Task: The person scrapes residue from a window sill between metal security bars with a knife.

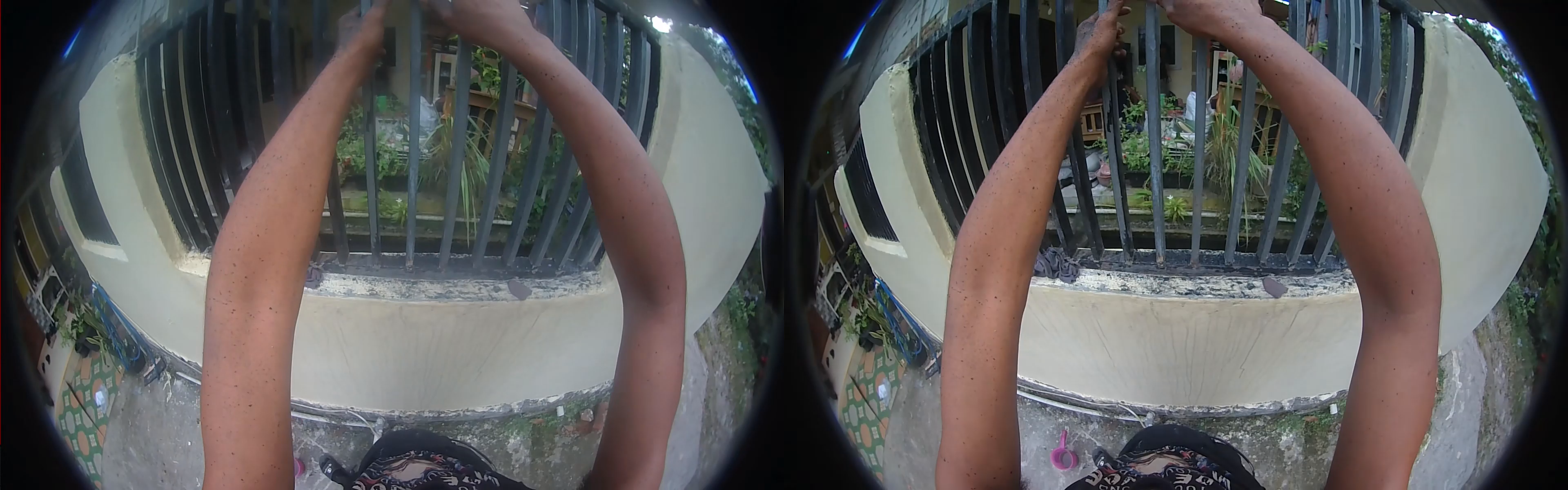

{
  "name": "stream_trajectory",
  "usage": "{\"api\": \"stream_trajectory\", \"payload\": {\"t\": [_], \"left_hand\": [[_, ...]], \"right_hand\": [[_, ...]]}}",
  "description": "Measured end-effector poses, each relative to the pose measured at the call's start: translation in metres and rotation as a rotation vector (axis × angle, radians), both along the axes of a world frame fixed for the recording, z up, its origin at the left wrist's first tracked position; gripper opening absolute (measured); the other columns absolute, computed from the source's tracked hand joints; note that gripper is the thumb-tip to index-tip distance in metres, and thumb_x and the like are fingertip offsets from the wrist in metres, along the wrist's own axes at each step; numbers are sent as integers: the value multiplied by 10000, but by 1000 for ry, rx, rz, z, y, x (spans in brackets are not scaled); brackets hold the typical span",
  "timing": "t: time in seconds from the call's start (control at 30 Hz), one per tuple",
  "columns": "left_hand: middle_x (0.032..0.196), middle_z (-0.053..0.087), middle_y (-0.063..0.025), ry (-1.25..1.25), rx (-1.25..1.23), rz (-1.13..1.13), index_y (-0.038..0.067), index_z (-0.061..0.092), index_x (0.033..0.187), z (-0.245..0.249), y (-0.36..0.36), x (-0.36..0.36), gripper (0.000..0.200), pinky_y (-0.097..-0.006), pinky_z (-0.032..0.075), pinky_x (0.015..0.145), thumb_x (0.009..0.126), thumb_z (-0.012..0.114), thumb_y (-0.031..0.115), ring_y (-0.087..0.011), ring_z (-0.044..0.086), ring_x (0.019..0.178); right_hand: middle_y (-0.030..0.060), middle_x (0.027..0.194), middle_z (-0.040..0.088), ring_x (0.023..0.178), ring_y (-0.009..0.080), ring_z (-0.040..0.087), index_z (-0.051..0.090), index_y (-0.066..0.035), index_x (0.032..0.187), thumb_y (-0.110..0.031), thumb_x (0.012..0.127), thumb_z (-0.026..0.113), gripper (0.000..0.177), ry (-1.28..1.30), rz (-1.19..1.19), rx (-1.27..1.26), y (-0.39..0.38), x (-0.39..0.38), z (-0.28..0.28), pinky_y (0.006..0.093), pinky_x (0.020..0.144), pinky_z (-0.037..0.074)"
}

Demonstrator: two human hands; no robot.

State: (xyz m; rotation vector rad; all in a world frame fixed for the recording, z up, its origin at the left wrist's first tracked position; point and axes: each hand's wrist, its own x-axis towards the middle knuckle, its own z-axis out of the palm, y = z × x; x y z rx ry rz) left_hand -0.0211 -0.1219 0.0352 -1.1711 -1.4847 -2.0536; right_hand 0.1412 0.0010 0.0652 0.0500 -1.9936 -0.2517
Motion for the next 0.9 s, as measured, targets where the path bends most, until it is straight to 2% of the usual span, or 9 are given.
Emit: {"api": "stream_trajectory", "payload": {"t": [0.07, 0.13, 0.23, 0.3, 0.37, 0.53, 0.63, 0.73, 0.9], "left_hand": [[875, 641, -31, -60, -93, -84, 77, 675, 1199, 8, -1, -5, 567, -320, 486, 599, 940, 700, 580, -118, 574, 720], [912, 653, -36, 21, 63, -82, 73, 666, 1215, 16, 12, -23, 544, -306, 482, 628, 954, 697, 550, -115, 569, 737], [965, 672, -38, 247, 34, -134, 75, 660, 1222, 7, 3, -20, 528, -307, 490, 686, 959, 701, 532, -112, 578, 786], [1028, 693, -50, 218, -13, -237, 73, 661, 1236, 5, 6, -24, 540, -321, 501, 749, 956, 708, 532, -125, 589, 843], [1015, 696, -47, 167, 121, 70, 81, 661, 1263, 10, 17, -14, 561, -313, 492, 736, 954, 701, 548, -129, 583, 828], [911, 649, -43, 51, 12, -13, 89, 663, 1274, 11, 11, -4, 666, -322, 434, 558, 932, 652, 661, -141, 527, 685], [914, 652, -43, 102, -17, 60, 91, 670, 1262, 7, 8, -6, 673, -317, 433, 558, 929, 643, 675, -141, 527, 665], [886, 651, -37, 63, 71, 126, 83, 682, 1243, 9, 13, 7, 681, -317, 431, 553, 928, 635, 685, -141, 537, 660], [854, 662, -42, 65, 33, 67, 76, 699, 1233, 7, 8, 0, 691, -327, 440, 558, 927, 630, 692, -146, 556, 660]], "right_hand": [[200, 1060, 747, 990, 400, 716, 722, -292, 1283, -379, 1004, 594, 319, -13, 21, -3, -1, 1, 8, 495, 899, 573], [195, 1070, 748, 998, 398, 714, 721, -292, 1286, -370, 1005, 594, 318, -37, 44, -5, 1, -2, 12, 491, 905, 571], [189, 1073, 750, 1003, 398, 713, 720, -295, 1292, -348, 1006, 595, 317, -94, 153, -1, 15, -3, 12, 483, 917, 568], [196, 1087, 745, 1011, 400, 710, 719, -286, 1297, -330, 995, 605, 326, -84, 148, 67, 15, 4, 9, 483, 926, 565], [200, 1083, 744, 1008, 401, 711, 721, -280, 1294, -328, 991, 607, 328, -37, 74, 26, 8, 6, 9, 483, 927, 565], [218, 1029, 746, 976, 404, 719, 730, -284, 1279, -333, 983, 613, 322, -32, 61, 7, 9, -1, 13, 489, 900, 570], [226, 1032, 743, 984, 408, 717, 725, -285, 1287, -352, 988, 614, 325, -124, 124, -44, 8, 10, 13, 498, 894, 570], [223, 1046, 744, 988, 413, 717, 719, -282, 1299, -368, 994, 616, 333, -19, 23, -25, -2, 8, 12, 492, 905, 567], [230, 1090, 738, 1021, 415, 713, 714, -287, 1310, -379, 997, 613, 341, -88, 115, -17, 10, 1, 19, 477, 932, 561]]}}
